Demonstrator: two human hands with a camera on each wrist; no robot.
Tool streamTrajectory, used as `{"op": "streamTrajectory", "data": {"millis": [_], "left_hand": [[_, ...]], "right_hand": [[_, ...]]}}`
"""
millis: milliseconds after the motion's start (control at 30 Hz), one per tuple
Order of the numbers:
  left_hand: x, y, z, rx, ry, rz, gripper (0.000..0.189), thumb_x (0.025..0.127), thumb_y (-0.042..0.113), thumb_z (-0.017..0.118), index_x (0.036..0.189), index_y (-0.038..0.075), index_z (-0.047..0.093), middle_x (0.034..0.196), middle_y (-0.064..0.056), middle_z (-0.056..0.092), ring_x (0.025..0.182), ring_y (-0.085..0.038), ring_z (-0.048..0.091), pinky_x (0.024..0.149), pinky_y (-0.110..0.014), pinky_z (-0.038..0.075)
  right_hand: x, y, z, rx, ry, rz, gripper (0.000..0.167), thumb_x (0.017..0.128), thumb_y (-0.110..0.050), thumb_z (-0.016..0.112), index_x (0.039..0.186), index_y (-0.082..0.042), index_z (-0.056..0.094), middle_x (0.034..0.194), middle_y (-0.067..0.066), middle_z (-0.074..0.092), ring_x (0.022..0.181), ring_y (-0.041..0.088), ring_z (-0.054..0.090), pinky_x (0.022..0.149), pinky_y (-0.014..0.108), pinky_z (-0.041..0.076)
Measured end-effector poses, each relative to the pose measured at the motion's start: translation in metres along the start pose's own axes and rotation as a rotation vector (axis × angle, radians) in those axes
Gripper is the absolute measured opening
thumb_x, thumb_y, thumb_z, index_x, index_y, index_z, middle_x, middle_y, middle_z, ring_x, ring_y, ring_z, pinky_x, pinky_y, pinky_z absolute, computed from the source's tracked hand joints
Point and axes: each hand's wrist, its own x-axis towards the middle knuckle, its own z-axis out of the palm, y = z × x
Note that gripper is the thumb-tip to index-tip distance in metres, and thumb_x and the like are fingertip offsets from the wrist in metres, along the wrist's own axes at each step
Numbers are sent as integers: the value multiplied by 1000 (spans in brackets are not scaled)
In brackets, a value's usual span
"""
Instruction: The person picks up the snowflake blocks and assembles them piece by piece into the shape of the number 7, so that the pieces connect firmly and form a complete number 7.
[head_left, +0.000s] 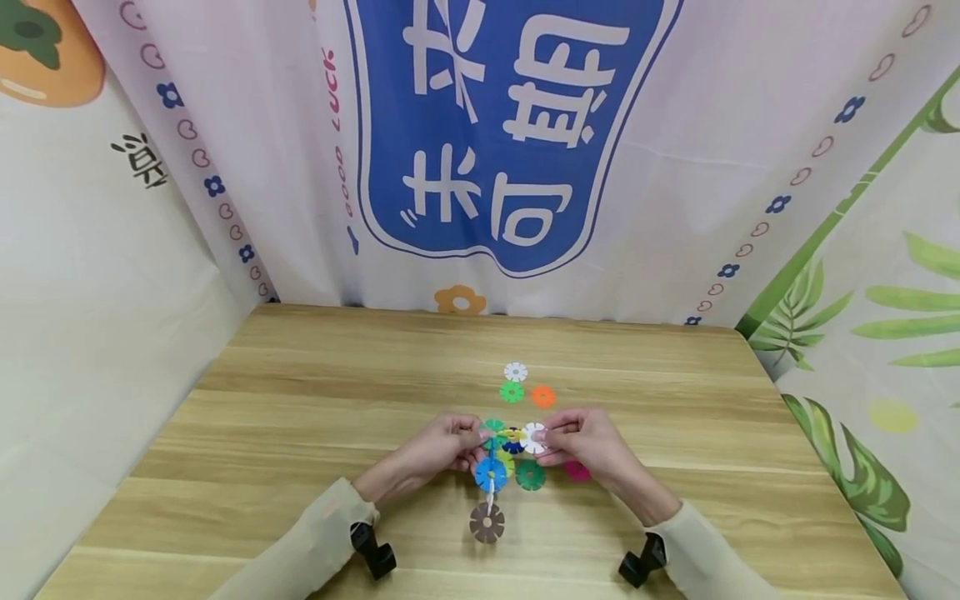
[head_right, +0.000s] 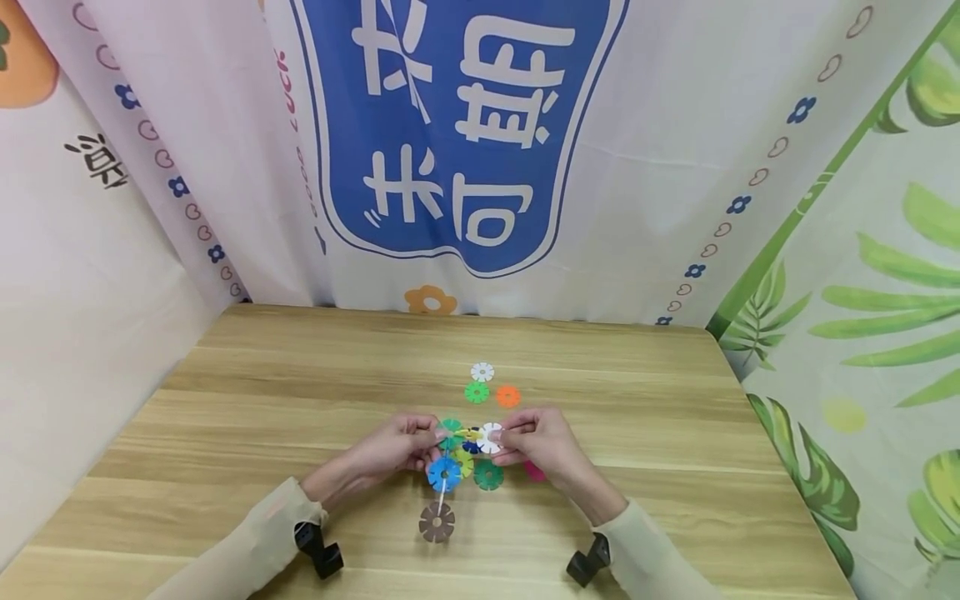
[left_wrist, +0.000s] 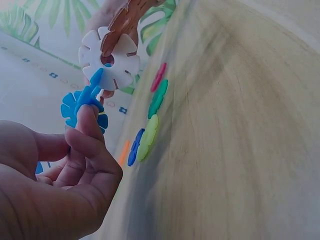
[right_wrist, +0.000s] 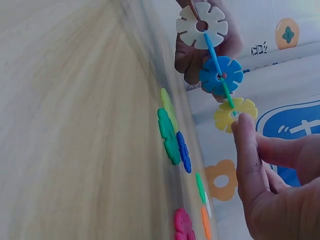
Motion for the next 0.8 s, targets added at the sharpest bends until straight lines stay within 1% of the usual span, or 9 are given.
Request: {"op": "streamTrajectory", "data": {"millis": [200,333,533,633,800], "left_hand": [[2,-4,1,-12,-14,7,21,107,16,56,88,7,59,82,-1,64,75,-12,57,67,-20,50],[4,-7,1,-23,-11,7,22,107,16,56,87,8,59,82,-1,65,74,-12,57,67,-19,51],[5,-3,1,-35,-10,1,23,108,18,57,86,10,58,80,1,65,74,-11,59,67,-19,52],[5,-1,2,-45,-13,2,23,108,18,56,86,10,58,80,0,65,73,-11,59,67,-20,52],[7,0,1,-62,-18,-6,21,107,17,58,88,9,60,80,1,66,72,-11,59,67,-20,53]], "right_hand": [[3,1,0,7,3,9,23,97,6,65,117,17,62,95,11,79,71,16,78,74,31,69],[4,-1,1,8,0,16,22,97,7,65,116,17,63,96,12,79,71,16,78,75,31,69],[6,-5,0,1,-9,6,18,97,6,65,113,15,64,94,10,78,69,15,77,74,29,69],[7,-6,-2,3,-29,0,14,97,7,64,109,14,65,92,9,79,68,15,76,73,29,69],[7,-4,-4,48,-49,6,10,96,9,64,106,12,65,91,8,77,68,14,76,74,29,69]]}}
